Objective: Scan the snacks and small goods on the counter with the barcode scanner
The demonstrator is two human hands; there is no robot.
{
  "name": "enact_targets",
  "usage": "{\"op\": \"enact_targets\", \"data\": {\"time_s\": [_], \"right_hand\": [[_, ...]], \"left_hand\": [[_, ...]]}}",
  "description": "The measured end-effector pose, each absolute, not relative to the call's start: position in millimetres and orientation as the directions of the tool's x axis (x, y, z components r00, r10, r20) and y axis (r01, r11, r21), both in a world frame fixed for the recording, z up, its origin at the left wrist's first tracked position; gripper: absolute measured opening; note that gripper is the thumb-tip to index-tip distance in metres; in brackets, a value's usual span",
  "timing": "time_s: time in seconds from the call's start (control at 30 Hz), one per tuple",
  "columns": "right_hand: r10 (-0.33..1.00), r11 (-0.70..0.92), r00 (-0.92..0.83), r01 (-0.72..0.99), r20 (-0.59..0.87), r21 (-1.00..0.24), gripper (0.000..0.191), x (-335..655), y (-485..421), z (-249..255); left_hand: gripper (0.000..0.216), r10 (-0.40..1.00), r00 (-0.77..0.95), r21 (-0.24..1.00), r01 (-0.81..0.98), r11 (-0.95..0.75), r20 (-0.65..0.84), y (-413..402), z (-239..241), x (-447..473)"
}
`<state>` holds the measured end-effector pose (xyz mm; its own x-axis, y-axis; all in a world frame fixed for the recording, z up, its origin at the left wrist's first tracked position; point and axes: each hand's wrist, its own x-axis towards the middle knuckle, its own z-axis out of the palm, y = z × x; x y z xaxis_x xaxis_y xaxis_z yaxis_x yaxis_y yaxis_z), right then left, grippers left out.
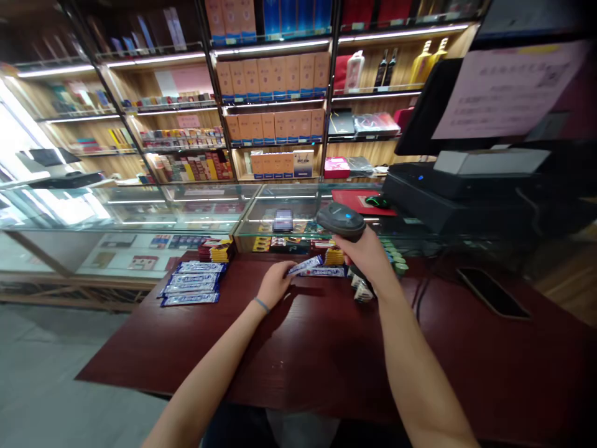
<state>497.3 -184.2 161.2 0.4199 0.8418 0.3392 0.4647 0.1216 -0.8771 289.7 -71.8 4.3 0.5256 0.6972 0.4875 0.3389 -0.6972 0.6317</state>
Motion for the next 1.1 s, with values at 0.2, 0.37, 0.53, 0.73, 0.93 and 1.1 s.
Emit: {"op": "enact_targets", "data": {"time_s": [0.2, 0.37, 0.53, 0.73, 0.93, 1.1], "right_hand": [[0.817, 0.150, 0.475, 0.370, 0.325, -0.917, 0.019, 515.6, -194.8, 169.3], [0.803, 0.150, 0.507, 0.338, 0.314, -0.929, 0.018, 526.4, -200.1, 172.2], [0.789, 0.160, 0.531, 0.309, 0.309, -0.938, 0.021, 535.7, -208.0, 176.0], [0.777, 0.159, 0.553, 0.287, 0.299, -0.945, 0.020, 537.7, -206.6, 175.8], [0.786, 0.129, 0.533, 0.355, 0.314, -0.926, 0.025, 528.8, -203.1, 174.5], [0.839, 0.117, 0.451, 0.399, 0.306, -0.910, 0.021, 508.4, -194.6, 170.2]], "left_hand": [[0.022, 0.493, 0.722, 0.330, 0.370, -0.868, 0.486, -88.6, -7.7, 339.9], [0.020, 0.463, 0.742, 0.207, 0.418, -0.885, 0.485, -89.3, -14.7, 370.0], [0.026, 0.457, 0.719, 0.223, 0.402, -0.888, 0.523, -83.6, -29.1, 376.3], [0.025, 0.459, 0.697, 0.242, 0.393, -0.887, 0.551, -86.2, -29.6, 375.3], [0.029, 0.461, 0.685, 0.211, 0.421, -0.882, 0.563, -83.0, -11.0, 350.8], [0.032, 0.535, 0.641, 0.197, 0.524, -0.829, 0.550, -73.8, 5.9, 275.8]]}}
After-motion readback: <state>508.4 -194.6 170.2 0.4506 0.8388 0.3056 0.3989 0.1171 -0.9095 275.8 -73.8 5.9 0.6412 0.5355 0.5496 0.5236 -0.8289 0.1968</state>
